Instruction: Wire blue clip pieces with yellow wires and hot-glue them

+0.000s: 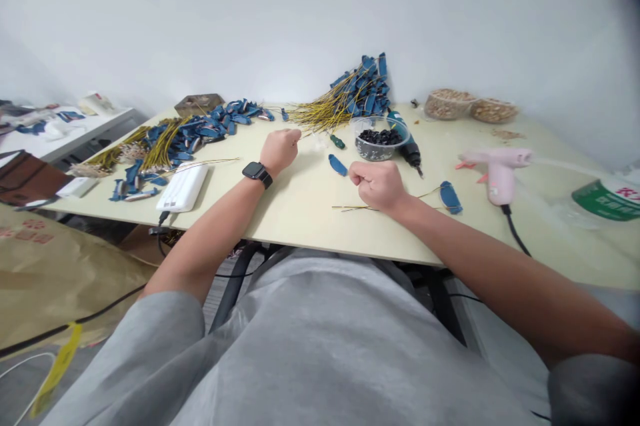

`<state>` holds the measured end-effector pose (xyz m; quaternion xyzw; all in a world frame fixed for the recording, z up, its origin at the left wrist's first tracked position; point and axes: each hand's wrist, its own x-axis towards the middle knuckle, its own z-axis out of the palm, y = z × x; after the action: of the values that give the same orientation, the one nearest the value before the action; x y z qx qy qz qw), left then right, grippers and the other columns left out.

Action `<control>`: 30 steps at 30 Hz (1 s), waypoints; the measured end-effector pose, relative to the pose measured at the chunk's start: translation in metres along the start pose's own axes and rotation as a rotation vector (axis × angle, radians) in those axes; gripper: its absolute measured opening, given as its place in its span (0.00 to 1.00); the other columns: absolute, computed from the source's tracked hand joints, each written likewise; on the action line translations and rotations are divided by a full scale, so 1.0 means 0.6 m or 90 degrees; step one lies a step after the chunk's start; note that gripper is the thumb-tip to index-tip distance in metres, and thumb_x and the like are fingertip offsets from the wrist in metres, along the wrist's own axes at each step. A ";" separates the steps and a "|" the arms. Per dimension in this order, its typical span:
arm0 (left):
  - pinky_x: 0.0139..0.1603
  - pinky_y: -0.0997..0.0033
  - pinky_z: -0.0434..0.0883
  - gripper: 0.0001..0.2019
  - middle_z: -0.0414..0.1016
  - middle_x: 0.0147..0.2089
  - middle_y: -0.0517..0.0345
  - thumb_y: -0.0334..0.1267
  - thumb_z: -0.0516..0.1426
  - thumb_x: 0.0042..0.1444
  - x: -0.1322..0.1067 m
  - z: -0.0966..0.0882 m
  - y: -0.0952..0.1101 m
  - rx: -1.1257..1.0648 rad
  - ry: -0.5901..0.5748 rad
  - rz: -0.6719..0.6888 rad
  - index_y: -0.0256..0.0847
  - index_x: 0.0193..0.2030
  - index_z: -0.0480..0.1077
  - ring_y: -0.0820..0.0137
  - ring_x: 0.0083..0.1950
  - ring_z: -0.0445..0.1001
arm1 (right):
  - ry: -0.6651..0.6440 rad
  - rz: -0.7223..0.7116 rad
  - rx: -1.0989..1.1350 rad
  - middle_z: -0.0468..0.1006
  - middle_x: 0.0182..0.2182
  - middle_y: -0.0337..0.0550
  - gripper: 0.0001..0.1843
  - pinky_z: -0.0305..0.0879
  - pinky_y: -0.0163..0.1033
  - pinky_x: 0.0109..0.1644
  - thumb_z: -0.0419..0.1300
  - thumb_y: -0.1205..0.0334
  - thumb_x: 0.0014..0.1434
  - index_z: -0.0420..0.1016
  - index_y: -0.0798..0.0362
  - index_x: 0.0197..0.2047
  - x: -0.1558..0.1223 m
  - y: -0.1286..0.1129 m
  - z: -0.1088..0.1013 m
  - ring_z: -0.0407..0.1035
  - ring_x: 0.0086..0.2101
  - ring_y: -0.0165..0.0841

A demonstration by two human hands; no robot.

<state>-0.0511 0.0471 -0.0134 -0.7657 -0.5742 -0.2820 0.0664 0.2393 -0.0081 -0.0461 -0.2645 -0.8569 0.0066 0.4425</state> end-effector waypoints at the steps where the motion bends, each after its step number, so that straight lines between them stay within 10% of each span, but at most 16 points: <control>1: 0.40 0.58 0.49 0.23 0.53 0.27 0.59 0.16 0.51 0.60 -0.001 0.000 0.001 0.001 0.002 0.000 0.48 0.29 0.45 0.62 0.33 0.51 | -0.004 0.002 0.001 0.66 0.20 0.35 0.07 0.53 0.38 0.31 0.53 0.68 0.53 0.65 0.47 0.26 0.000 0.000 0.000 0.62 0.22 0.30; 13: 0.40 0.64 0.46 0.22 0.48 0.25 0.63 0.13 0.54 0.58 -0.010 -0.019 0.017 -0.069 0.042 -0.047 0.41 0.24 0.50 0.70 0.33 0.48 | -0.032 0.037 -0.010 0.71 0.25 0.37 0.10 0.55 0.40 0.39 0.52 0.67 0.64 0.65 0.47 0.31 0.004 -0.005 0.006 0.66 0.28 0.32; 21: 0.41 0.68 0.45 0.18 0.42 0.25 0.65 0.19 0.54 0.57 -0.015 -0.018 0.017 -0.123 0.198 0.040 0.36 0.23 0.49 0.79 0.32 0.43 | -0.066 0.049 -0.040 0.68 0.27 0.36 0.12 0.52 0.40 0.39 0.47 0.72 0.66 0.58 0.47 0.33 0.007 -0.018 -0.001 0.61 0.29 0.30; 30: 0.37 0.60 0.54 0.23 0.48 0.25 0.63 0.22 0.58 0.57 0.010 -0.063 -0.010 -0.031 0.067 -0.087 0.45 0.25 0.48 0.70 0.30 0.50 | 0.091 0.013 -0.018 0.69 0.21 0.31 0.13 0.57 0.36 0.29 0.51 0.77 0.52 0.67 0.47 0.30 0.007 -0.025 -0.056 0.62 0.21 0.27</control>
<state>-0.0691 0.0381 0.0200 -0.7105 -0.6135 -0.3397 0.0584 0.2565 -0.0264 -0.0186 -0.2792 -0.8205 -0.0200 0.4985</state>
